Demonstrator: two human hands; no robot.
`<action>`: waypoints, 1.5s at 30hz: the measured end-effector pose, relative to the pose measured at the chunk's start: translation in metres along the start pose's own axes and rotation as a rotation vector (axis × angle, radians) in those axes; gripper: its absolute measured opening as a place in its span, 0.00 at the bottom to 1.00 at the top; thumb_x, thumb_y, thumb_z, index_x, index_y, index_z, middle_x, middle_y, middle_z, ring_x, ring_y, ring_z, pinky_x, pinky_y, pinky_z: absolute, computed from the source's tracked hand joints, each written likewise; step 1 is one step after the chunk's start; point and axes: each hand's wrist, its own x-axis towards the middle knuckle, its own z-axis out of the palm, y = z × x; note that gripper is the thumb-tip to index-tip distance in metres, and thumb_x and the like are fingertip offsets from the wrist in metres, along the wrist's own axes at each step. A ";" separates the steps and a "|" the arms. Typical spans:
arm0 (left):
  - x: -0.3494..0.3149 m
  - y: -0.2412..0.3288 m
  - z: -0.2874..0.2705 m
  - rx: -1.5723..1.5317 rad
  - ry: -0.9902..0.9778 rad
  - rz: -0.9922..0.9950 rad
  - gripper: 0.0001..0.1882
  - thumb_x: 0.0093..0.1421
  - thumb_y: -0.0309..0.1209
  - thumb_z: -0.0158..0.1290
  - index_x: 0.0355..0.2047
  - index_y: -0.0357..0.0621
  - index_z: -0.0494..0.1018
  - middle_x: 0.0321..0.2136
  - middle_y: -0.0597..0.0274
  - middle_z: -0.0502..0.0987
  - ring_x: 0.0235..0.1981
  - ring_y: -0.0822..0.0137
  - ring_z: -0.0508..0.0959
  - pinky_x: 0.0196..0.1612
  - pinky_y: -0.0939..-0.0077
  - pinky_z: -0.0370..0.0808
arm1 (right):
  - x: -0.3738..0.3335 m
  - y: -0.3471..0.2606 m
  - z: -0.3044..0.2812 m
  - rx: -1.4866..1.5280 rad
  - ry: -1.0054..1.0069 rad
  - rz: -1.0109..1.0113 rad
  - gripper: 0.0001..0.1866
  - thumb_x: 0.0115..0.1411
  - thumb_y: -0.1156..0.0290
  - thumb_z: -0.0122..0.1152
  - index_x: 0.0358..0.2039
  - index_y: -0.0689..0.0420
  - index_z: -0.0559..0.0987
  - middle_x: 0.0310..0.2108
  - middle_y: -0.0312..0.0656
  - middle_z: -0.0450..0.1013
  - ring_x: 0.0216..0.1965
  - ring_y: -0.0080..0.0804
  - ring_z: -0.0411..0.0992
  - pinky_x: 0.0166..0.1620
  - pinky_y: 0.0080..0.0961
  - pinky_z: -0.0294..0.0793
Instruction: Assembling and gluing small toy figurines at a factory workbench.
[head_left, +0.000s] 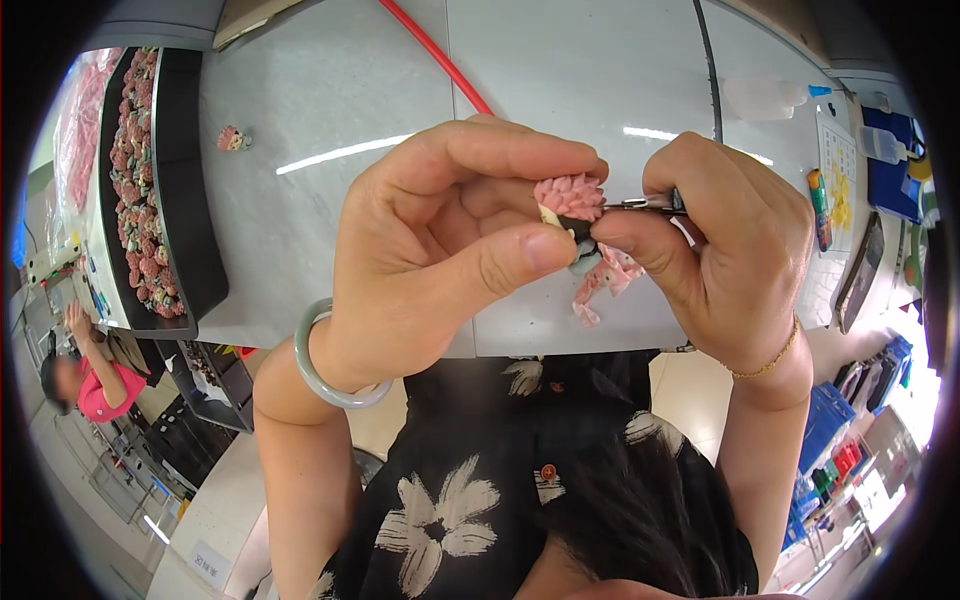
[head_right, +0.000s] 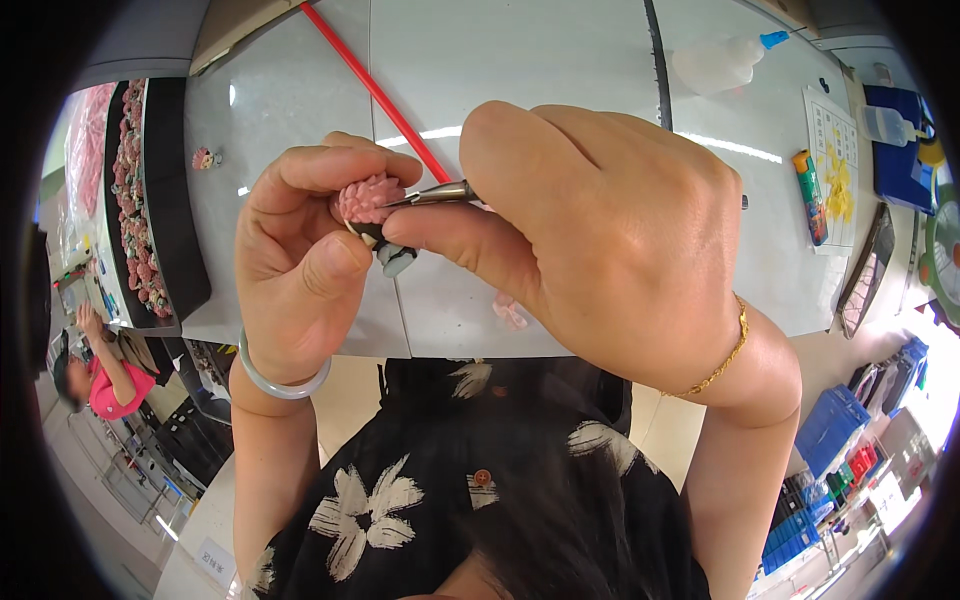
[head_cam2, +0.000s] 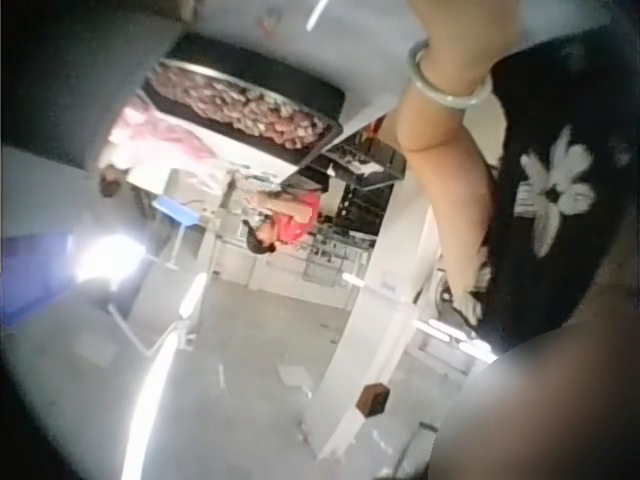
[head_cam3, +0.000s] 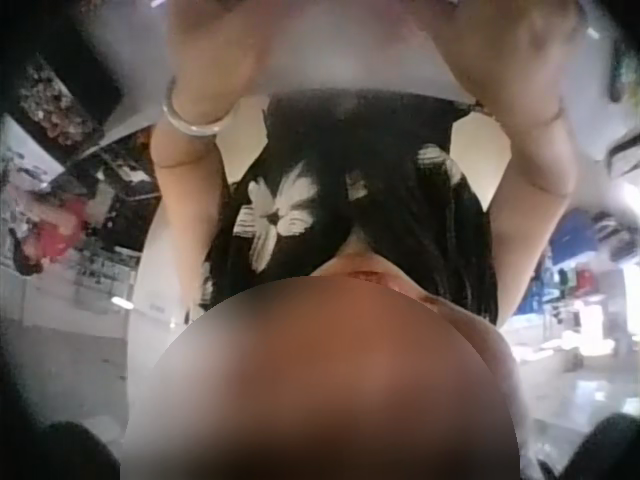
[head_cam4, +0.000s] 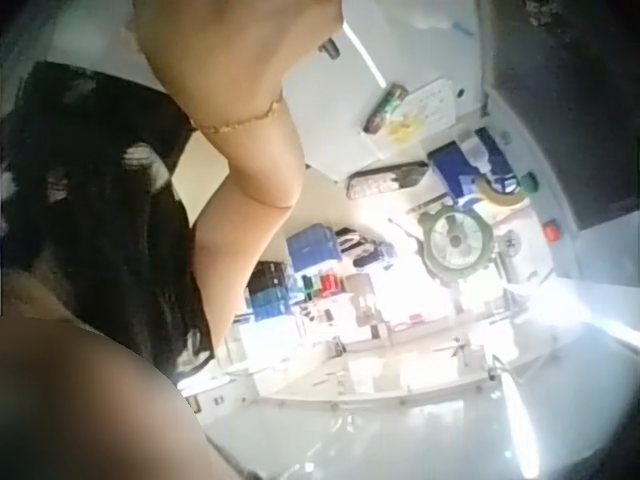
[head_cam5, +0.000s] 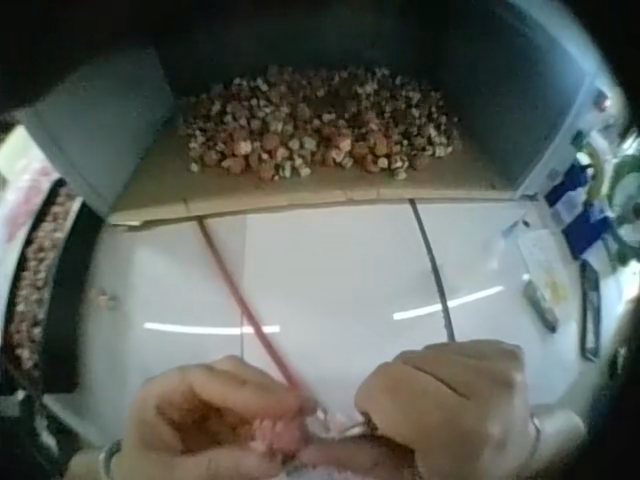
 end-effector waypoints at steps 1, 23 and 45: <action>0.000 0.000 0.000 0.001 0.002 -0.002 0.23 0.49 0.37 0.59 0.41 0.36 0.66 0.38 0.51 0.70 0.40 0.66 0.69 0.46 0.75 0.65 | 0.000 0.000 0.000 0.000 0.007 -0.006 0.19 0.43 0.60 0.65 0.18 0.59 0.67 0.13 0.38 0.60 0.13 0.30 0.56 0.17 0.22 0.54; -0.002 0.000 0.001 -0.029 0.019 -0.027 0.24 0.48 0.37 0.59 0.40 0.34 0.67 0.36 0.54 0.71 0.39 0.68 0.71 0.45 0.77 0.66 | -0.001 0.000 0.002 -0.014 0.024 -0.020 0.19 0.42 0.59 0.65 0.17 0.59 0.67 0.13 0.39 0.59 0.13 0.32 0.57 0.18 0.23 0.54; -0.001 0.002 0.001 -0.045 0.021 -0.038 0.23 0.47 0.34 0.60 0.40 0.34 0.67 0.34 0.56 0.71 0.41 0.66 0.72 0.45 0.76 0.67 | 0.000 -0.001 0.001 0.006 0.000 -0.001 0.19 0.43 0.60 0.65 0.18 0.59 0.67 0.13 0.39 0.59 0.14 0.32 0.57 0.18 0.24 0.55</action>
